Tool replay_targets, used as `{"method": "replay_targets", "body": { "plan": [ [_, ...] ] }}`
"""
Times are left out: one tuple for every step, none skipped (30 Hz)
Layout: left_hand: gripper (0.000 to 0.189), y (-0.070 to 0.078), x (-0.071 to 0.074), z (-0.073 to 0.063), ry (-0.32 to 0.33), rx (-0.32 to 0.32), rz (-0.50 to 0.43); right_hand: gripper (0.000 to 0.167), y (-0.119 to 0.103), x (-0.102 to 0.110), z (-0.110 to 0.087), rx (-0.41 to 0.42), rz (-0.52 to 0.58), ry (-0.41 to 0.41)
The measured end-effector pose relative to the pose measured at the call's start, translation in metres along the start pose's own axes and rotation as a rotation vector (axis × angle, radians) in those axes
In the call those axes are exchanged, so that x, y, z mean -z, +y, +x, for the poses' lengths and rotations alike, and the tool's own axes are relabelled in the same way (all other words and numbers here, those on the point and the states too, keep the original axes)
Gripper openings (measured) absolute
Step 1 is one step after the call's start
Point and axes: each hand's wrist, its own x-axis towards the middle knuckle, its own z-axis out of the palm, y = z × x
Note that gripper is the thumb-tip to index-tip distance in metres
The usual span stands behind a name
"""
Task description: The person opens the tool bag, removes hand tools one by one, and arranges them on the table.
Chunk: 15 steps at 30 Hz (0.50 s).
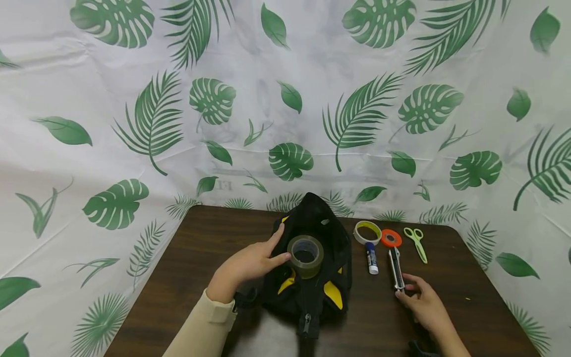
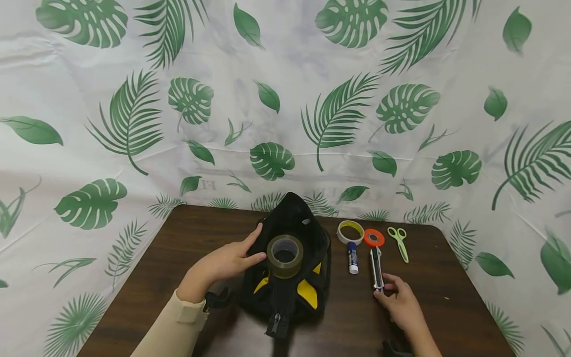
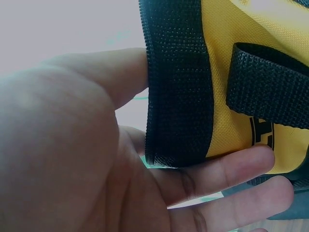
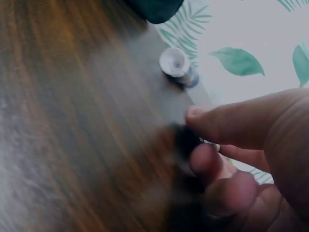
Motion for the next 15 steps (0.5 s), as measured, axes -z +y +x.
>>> {"method": "replay_targets", "body": {
  "plan": [
    [0.092,0.0001,0.0000,0.0002,0.001,0.001,0.000,0.073,0.0005,0.0000,0.0006,0.012,-0.007,0.004],
    [0.092,0.0003,0.0000,0.0003,0.001,0.003,0.001,0.071,0.0008,-0.0002,0.0010,0.020,-0.015,0.009],
    [0.092,0.0004,0.0001,0.0003,0.001,0.004,0.002,0.070,0.0008,-0.0003,0.0013,0.026,-0.023,0.015],
    [0.092,0.0006,0.0001,0.0005,0.002,0.003,0.002,0.069,0.0006,-0.0004,0.0014,0.031,-0.030,0.020],
    [0.092,0.0008,0.0000,0.0007,0.003,0.004,0.004,0.068,0.0004,-0.0005,0.0015,0.035,-0.037,0.028],
    [0.092,0.0008,-0.0001,0.0008,0.005,0.005,0.004,0.067,0.0000,-0.0006,0.0015,0.040,-0.045,0.033],
    [0.092,0.0008,-0.0001,0.0011,0.005,0.007,0.005,0.067,-0.0001,-0.0007,0.0017,0.042,-0.052,0.038],
    [0.091,0.0009,-0.0002,0.0011,0.006,0.007,0.005,0.066,-0.0003,-0.0010,0.0016,0.042,-0.056,0.044],
    [0.091,0.0008,-0.0003,0.0012,0.006,0.008,0.006,0.066,-0.0003,-0.0014,0.0017,0.043,-0.058,0.053],
    [0.091,0.0007,-0.0004,0.0014,0.008,0.011,0.006,0.064,-0.0001,-0.0019,0.0021,0.046,-0.058,0.062],
    [0.091,0.0005,-0.0004,0.0015,0.008,0.015,0.006,0.063,0.0005,-0.0026,0.0026,0.046,-0.062,0.073],
    [0.091,0.0005,-0.0004,0.0014,0.009,0.018,0.007,0.063,0.0012,-0.0034,0.0030,0.046,-0.066,0.080],
    [0.091,0.0004,-0.0004,0.0012,0.008,0.019,0.007,0.062,0.0019,-0.0043,0.0034,0.044,-0.071,0.088],
    [0.090,0.0005,-0.0004,0.0011,0.009,0.019,0.008,0.062,0.0026,-0.0053,0.0036,0.039,-0.077,0.094],
    [0.090,0.0003,-0.0005,0.0010,0.010,0.020,0.011,0.062,0.0032,-0.0061,0.0039,0.033,-0.079,0.100]
  ]
}}
